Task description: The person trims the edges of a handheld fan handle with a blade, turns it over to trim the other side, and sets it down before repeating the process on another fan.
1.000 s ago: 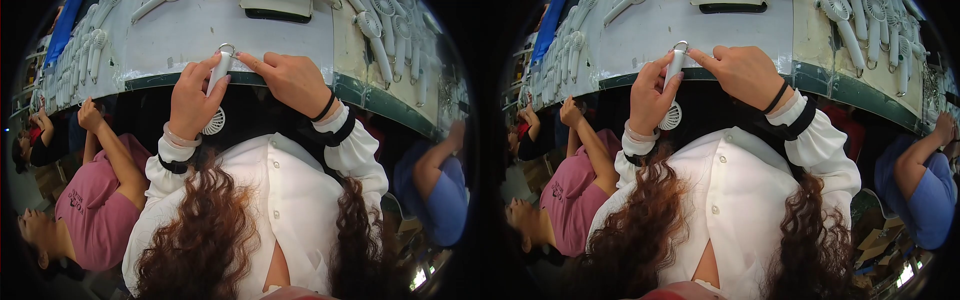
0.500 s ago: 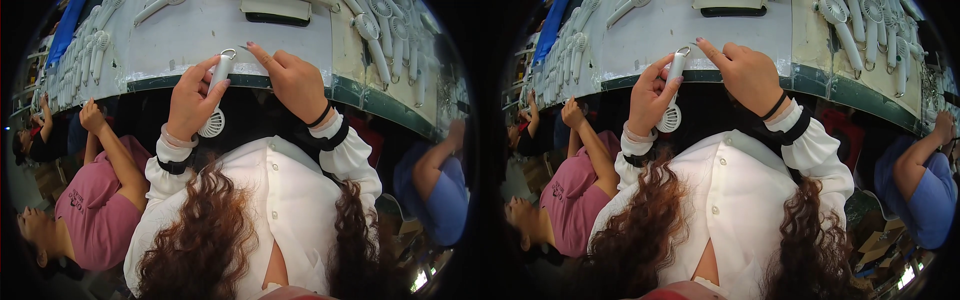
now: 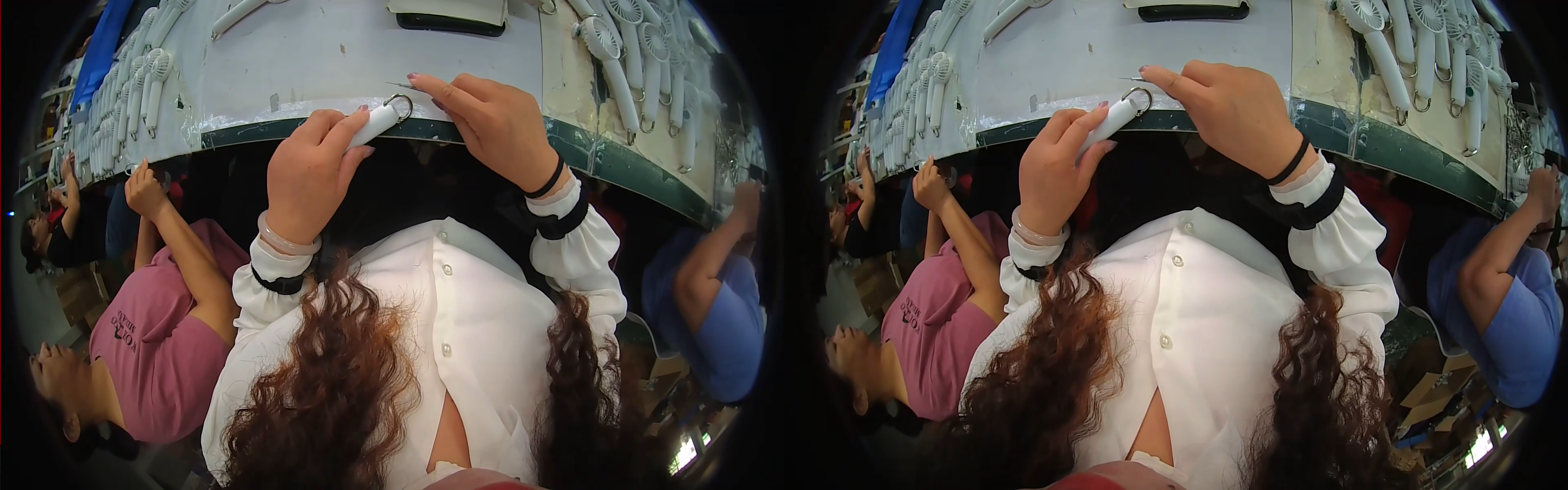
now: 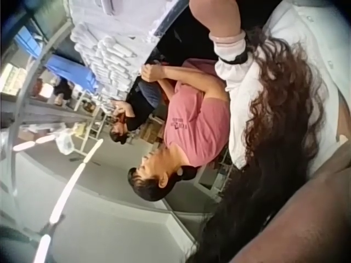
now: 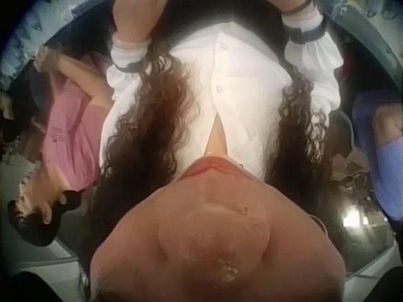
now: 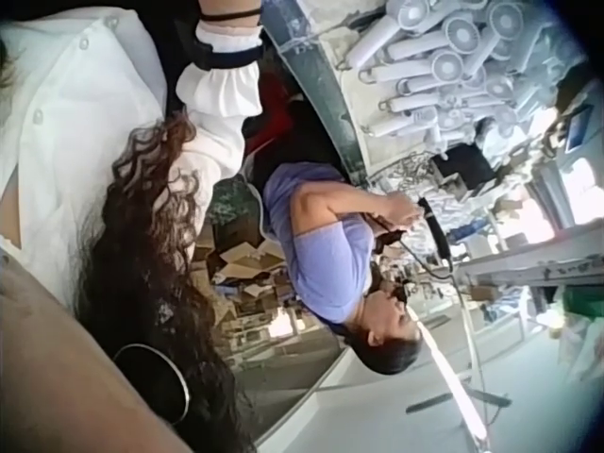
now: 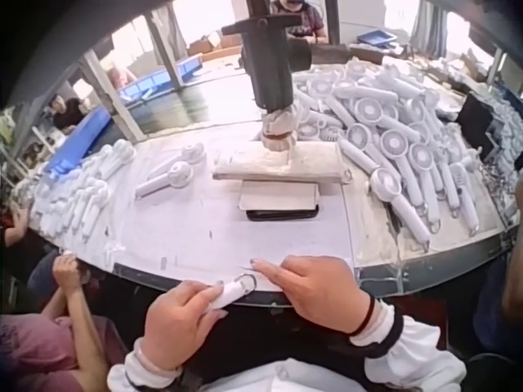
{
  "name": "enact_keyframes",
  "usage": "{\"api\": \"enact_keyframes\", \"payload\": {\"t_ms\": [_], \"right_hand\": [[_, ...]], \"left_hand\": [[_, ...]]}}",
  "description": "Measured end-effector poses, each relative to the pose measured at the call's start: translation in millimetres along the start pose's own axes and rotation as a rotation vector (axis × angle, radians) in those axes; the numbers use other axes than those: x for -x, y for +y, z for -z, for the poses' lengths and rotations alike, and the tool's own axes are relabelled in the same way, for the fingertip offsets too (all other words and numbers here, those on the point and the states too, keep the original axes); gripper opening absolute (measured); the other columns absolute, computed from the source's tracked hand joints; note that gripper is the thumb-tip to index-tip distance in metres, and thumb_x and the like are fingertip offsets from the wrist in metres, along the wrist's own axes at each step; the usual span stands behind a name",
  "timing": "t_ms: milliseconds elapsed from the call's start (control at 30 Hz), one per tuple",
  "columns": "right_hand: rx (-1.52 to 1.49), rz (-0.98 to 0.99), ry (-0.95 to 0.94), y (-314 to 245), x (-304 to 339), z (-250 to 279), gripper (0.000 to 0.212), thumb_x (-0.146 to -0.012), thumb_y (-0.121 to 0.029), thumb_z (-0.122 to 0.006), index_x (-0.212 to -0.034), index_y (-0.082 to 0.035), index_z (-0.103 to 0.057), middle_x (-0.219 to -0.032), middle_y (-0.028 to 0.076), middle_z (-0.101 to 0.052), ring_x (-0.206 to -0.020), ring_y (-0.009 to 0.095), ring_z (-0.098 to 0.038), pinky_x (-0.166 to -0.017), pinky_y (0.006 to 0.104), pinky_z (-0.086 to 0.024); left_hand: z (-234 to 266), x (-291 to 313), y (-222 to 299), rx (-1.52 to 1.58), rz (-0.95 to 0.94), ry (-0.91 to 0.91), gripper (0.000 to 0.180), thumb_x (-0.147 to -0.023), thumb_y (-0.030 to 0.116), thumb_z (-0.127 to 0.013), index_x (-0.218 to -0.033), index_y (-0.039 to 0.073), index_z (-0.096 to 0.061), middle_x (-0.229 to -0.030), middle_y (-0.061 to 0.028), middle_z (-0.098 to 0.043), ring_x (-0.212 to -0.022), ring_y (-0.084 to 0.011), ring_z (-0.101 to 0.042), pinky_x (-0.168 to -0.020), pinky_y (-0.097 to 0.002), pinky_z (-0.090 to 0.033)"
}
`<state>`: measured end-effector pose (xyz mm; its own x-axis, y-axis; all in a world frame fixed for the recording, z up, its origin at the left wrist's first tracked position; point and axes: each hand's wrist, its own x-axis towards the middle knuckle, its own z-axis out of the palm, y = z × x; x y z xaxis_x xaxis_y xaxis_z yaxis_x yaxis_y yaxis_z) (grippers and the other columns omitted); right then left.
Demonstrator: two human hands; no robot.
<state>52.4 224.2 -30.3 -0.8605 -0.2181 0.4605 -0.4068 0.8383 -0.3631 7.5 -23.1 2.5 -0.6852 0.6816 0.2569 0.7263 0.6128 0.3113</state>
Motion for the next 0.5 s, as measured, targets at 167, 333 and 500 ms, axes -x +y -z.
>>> {"api": "enact_keyframes", "payload": {"t_ms": [167, 333, 500], "right_hand": [[0.085, 0.137, -0.054, 7, -1, 12, 0.051, -0.085, -0.006, -0.064, -0.131, -0.028, -0.060, -0.081, -0.001, -0.058, -0.066, 0.018, -0.057, -0.057, 0.0298, -0.047], [0.122, 0.192, -0.079, 12, -1, 14, 0.051, -0.085, -0.007, -0.064, -0.130, -0.030, -0.061, -0.083, -0.003, -0.058, -0.068, 0.017, -0.058, -0.059, 0.0296, -0.047], [0.129, 0.230, -0.093, 15, 0, 11, 0.050, -0.085, -0.008, -0.064, -0.129, -0.030, -0.061, -0.083, -0.002, -0.058, -0.069, 0.017, -0.058, -0.060, 0.0298, -0.047]], "left_hand": [[2, -1, -1, -0.016, -0.035, 0.006, 0.041, -0.073, 0.011, -0.078, -0.113, 0.012, -0.067, -0.094, -0.0066, -0.062, -0.076, -0.0248, -0.061, -0.065, -0.0342, -0.049], [0, -2, -4, -0.025, -0.058, 0.014, 0.041, -0.072, 0.010, -0.078, -0.112, 0.013, -0.068, -0.094, -0.0065, -0.062, -0.076, -0.0246, -0.060, -0.066, -0.0346, -0.049], [-1, -2, -5, -0.020, -0.059, 0.018, 0.042, -0.072, 0.010, -0.078, -0.112, 0.014, -0.068, -0.094, -0.0065, -0.061, -0.076, -0.0245, -0.060, -0.067, -0.0347, -0.048]]}}
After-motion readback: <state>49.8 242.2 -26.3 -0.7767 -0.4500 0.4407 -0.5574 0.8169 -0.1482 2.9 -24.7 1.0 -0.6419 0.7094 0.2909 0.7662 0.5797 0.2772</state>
